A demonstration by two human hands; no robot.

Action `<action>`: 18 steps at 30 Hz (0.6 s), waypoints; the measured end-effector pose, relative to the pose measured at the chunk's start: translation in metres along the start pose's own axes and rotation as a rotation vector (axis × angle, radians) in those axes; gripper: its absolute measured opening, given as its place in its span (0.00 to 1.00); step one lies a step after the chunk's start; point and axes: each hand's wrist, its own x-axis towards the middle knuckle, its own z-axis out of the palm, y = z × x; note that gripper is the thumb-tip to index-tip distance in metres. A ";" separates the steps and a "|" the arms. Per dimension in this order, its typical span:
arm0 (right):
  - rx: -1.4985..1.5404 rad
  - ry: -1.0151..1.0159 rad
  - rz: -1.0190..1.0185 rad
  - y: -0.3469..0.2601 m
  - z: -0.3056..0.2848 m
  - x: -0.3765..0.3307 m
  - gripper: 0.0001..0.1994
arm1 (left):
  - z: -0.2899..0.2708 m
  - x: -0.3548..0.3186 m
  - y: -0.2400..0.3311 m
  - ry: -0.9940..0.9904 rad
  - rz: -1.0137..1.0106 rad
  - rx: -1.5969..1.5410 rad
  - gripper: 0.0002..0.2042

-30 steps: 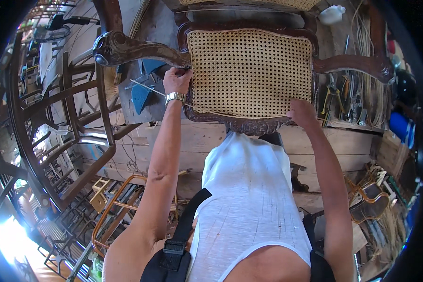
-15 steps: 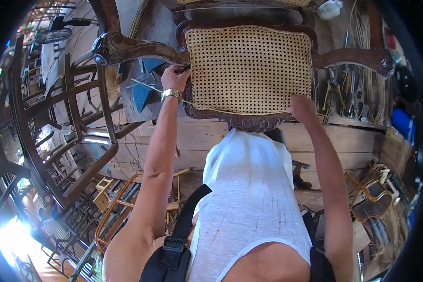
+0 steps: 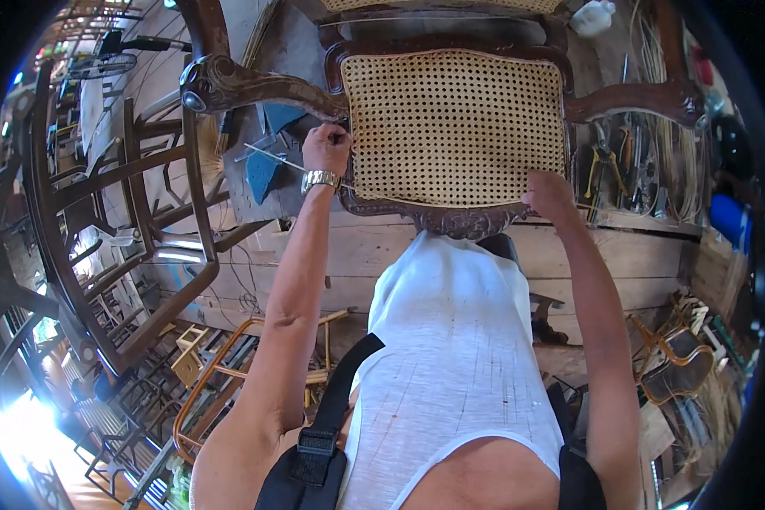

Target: The person is repairing a cane chair seat, applying glue and trimming weaving material.

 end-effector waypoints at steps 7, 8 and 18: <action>-0.008 -0.035 0.009 0.002 0.001 0.002 0.20 | -0.006 0.009 0.007 -0.070 0.069 0.135 0.06; 0.006 -0.020 -0.010 0.001 0.000 0.002 0.20 | -0.005 0.009 0.008 -0.063 0.060 0.137 0.07; 0.010 -0.010 0.021 0.000 0.001 -0.001 0.19 | -0.015 -0.002 0.009 -0.093 0.129 0.096 0.11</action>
